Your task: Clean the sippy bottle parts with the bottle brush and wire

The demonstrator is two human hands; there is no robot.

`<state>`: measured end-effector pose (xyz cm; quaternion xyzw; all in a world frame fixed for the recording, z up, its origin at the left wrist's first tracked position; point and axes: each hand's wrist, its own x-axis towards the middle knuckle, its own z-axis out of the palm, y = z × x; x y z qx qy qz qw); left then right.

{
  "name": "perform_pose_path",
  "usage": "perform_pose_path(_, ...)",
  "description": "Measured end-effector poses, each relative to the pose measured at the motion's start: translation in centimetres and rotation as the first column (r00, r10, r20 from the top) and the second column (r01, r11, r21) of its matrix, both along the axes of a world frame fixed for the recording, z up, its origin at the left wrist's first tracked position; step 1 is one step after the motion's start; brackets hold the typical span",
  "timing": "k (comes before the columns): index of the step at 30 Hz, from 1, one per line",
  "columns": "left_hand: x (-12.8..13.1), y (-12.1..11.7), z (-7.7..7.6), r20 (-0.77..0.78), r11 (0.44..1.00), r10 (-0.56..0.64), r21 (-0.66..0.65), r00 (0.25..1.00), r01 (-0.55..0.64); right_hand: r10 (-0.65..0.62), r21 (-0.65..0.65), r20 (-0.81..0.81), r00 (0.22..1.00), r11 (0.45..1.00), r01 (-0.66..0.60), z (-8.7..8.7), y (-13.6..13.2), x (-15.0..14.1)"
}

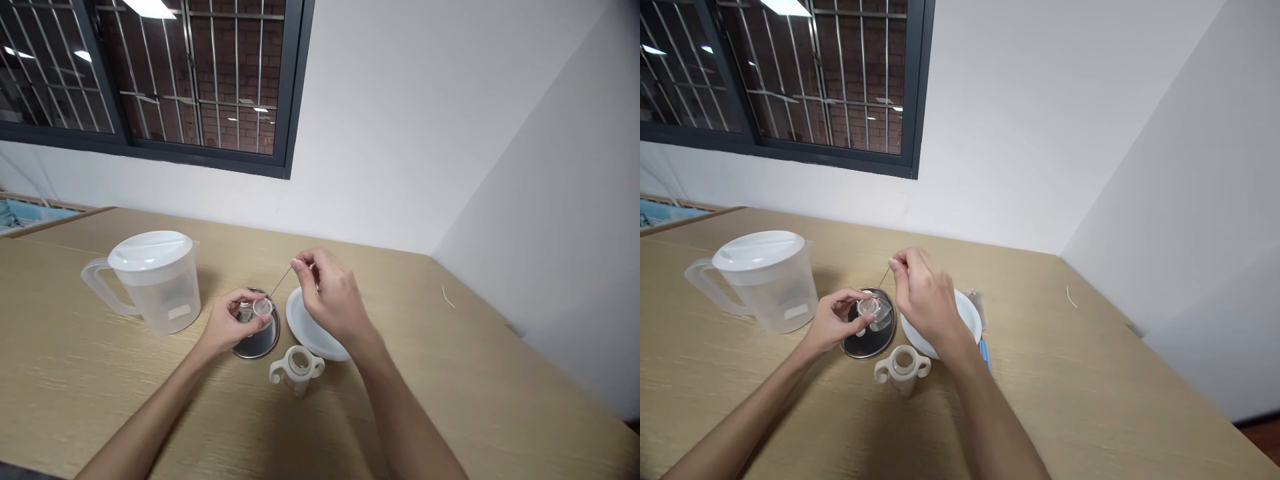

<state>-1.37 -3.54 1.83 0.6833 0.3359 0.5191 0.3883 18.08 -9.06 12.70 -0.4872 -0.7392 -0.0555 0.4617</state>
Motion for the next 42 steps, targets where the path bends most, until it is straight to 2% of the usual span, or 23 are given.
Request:
perform_pose_path(11,-0.03,-0.23,0.3,-0.037,1.0,0.013,0.004,0.999,-0.013,-0.021,0.029,-0.022,1.0,0.999,0.022,0.36,-0.36,0.17)
perform_pose_path(18,-0.03,0.16,0.11,0.051,0.997,-0.013,-0.078,0.999,0.017,-0.016,0.004,-0.067,0.998,1.0,0.016,0.38,-0.29,0.12)
perform_pose_path(29,0.15,-0.14,0.34,-0.083,0.997,-0.038,-0.071,0.996,0.033,0.011,-0.015,-0.082,0.997,1.0,-0.012,0.7,-0.49,0.38)
perform_pose_path(42,0.08,-0.14,0.51,-0.133,0.997,-0.051,-0.058,0.99,0.044,0.017,-0.03,-0.083,0.996,0.999,-0.02,0.56,-0.38,0.37)
